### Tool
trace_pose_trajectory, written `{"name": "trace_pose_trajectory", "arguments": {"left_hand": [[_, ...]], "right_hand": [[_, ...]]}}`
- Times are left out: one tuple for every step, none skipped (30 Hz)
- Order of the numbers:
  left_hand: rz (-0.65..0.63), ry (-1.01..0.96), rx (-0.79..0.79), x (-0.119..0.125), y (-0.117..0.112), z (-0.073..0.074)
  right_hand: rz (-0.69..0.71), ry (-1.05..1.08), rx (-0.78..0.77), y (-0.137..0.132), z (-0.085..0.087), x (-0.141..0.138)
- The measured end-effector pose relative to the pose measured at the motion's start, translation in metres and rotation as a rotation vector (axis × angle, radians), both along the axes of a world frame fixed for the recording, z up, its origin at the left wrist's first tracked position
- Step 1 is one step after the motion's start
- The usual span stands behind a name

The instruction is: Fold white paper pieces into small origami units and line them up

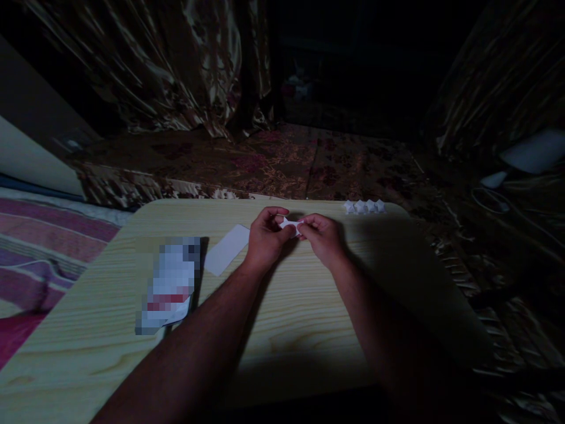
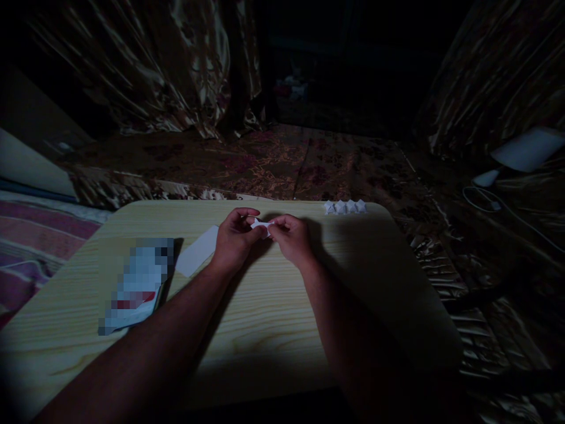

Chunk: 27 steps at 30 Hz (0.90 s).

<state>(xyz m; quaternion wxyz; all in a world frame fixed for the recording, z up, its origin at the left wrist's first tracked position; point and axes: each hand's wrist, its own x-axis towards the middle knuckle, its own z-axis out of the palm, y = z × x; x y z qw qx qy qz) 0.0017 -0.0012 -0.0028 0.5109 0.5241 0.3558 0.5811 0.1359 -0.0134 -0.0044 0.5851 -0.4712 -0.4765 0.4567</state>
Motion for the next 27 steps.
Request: {"name": "trace_pose_trajectory", "arguments": {"left_hand": [[-0.004, 0.0, -0.003, 0.0001, -0.0002, -0.0001], [-0.006, 0.002, -0.004, 0.0001, -0.0003, -0.0003], [-0.006, 0.006, -0.004, 0.0001, -0.0006, -0.0003], [-0.006, 0.01, -0.003, 0.0, -0.0008, -0.0003], [-0.006, 0.014, -0.002, 0.0, -0.0011, -0.0002], [-0.008, 0.017, -0.002, 0.0001, -0.0014, 0.0001], [-0.01, 0.017, -0.004, 0.0004, -0.0018, 0.0004], [-0.009, 0.014, -0.008, 0.0007, -0.0021, 0.0009], [-0.008, 0.008, -0.014, 0.0011, -0.0025, 0.0014], [-0.005, -0.001, -0.02, 0.0015, -0.0028, 0.0019], [-0.003, -0.01, -0.027, 0.0019, -0.003, 0.0024], [-0.002, -0.018, -0.032, 0.0023, -0.0032, 0.0028], [-0.001, -0.024, -0.034, 0.0025, -0.0032, 0.003], [-0.002, -0.029, -0.033, 0.0025, -0.0031, 0.0031], [-0.004, -0.031, -0.029, 0.0024, -0.003, 0.003], [-0.008, -0.031, -0.024, 0.0023, -0.0028, 0.0028], [-0.011, -0.033, -0.02, 0.0021, -0.0025, 0.0026], [-0.012, -0.035, -0.018, 0.0019, -0.0023, 0.0024], [-0.013, -0.036, -0.017, 0.0018, -0.0022, 0.0022], [-0.014, -0.035, -0.019, 0.0018, -0.0021, 0.0021], [-0.013, -0.035, -0.02, 0.0019, -0.0022, 0.0021], [-0.013, -0.033, -0.02, 0.0021, -0.0023, 0.0022], [-0.014, -0.032, -0.019, 0.0023, -0.0024, 0.0025], [-0.016, -0.03, -0.017, 0.0025, -0.0026, 0.0028], [-0.017, -0.028, -0.015, 0.0027, -0.0029, 0.0033], [-0.015, -0.024, -0.013, 0.0028, -0.0031, 0.0038], [-0.012, -0.018, -0.013, 0.0029, -0.0033, 0.0043]], "right_hand": [[-0.004, 0.002, -0.002, 0.0001, -0.0001, -0.0001], [-0.01, 0.004, -0.004, 0.0001, -0.0001, -0.0001], [-0.014, 0.005, -0.006, 0.0, 0.0, -0.0001], [-0.019, 0.007, -0.007, -0.0002, 0.0003, -0.0001], [-0.02, 0.008, -0.006, -0.0005, 0.0007, -0.0001], [-0.022, 0.009, -0.004, -0.0008, 0.0011, 0.0], [-0.021, 0.009, -0.001, -0.0011, 0.0015, 0.0], [-0.019, 0.009, 0.003, -0.0014, 0.0018, 0.0001], [-0.019, 0.008, 0.005, -0.0016, 0.0019, 0.0001], [-0.021, 0.008, 0.005, -0.0016, 0.0019, 0.0], [-0.021, 0.007, 0.004, -0.0016, 0.0019, 0.0], [-0.022, 0.006, 0.004, -0.0015, 0.0018, -0.0001], [-0.02, 0.005, 0.004, -0.0014, 0.0017, -0.0002], [-0.018, 0.003, 0.005, -0.0015, 0.0018, -0.0003], [-0.015, -0.001, 0.006, -0.0016, 0.002, -0.0003], [-0.012, -0.007, 0.008, -0.0018, 0.0024, -0.0003], [-0.011, -0.013, 0.008, -0.0022, 0.0029, -0.0004], [-0.011, -0.019, 0.008, -0.0026, 0.0034, -0.0004], [-0.011, -0.024, 0.009, -0.003, 0.004, -0.0003], [-0.009, -0.027, 0.01, -0.0034, 0.0044, -0.0003], [-0.008, -0.028, 0.01, -0.0037, 0.0046, -0.0002], [-0.007, -0.029, 0.01, -0.0039, 0.0046, -0.0001], [-0.005, -0.03, 0.01, -0.004, 0.0044, 0.0], [-0.005, -0.032, 0.011, -0.0039, 0.0041, 0.0002], [-0.006, -0.032, 0.013, -0.0039, 0.0038, 0.0003], [-0.008, -0.032, 0.014, -0.0038, 0.0035, 0.0004], [-0.01, -0.03, 0.016, -0.0037, 0.0032, 0.0004]]}}
